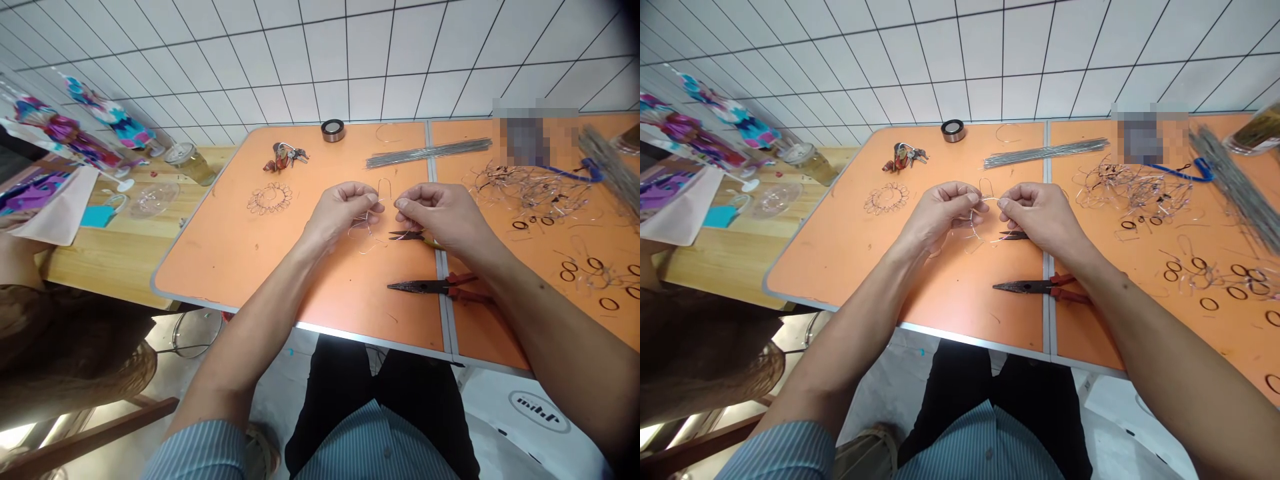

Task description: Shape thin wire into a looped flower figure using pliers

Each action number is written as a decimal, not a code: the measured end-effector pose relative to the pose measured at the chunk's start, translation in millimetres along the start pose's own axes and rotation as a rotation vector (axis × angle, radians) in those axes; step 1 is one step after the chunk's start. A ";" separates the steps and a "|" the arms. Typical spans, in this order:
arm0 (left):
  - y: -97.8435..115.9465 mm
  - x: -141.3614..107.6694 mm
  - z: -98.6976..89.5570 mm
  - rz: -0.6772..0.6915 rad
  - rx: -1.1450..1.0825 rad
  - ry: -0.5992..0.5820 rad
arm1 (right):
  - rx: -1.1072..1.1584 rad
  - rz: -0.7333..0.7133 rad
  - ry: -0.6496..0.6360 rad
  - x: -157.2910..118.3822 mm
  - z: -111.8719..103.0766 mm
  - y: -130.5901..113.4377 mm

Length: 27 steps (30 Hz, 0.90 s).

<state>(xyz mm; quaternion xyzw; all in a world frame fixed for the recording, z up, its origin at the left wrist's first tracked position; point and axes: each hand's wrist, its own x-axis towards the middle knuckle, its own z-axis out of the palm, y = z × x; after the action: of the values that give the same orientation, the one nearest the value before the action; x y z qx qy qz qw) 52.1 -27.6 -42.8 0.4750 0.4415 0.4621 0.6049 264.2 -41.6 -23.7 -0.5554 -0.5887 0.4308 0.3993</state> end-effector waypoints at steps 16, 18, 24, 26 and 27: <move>-3.9 -4.8 15.2 0.010 0.019 -0.068 | -0.095 -0.163 0.043 1.7 8.4 10.1; -4.9 -4.9 15.2 0.005 0.039 -0.082 | -0.085 -0.176 0.079 0.2 7.6 7.4; -8.2 -5.3 16.8 0.023 0.078 -0.120 | -0.097 -0.173 0.088 -4.4 9.0 2.7; -8.5 -5.9 18.0 0.016 0.086 -0.128 | -0.108 -0.172 0.096 -4.1 9.5 3.4; -8.4 -6.3 18.7 0.011 0.088 -0.130 | -0.110 -0.173 0.097 -3.6 9.7 4.1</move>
<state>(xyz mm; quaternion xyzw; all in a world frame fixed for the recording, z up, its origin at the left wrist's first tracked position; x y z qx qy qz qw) 70.2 -37.9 -47.5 0.5326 0.4186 0.4136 0.6083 256.6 -45.7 -30.5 -0.5439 -0.6371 0.3345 0.4318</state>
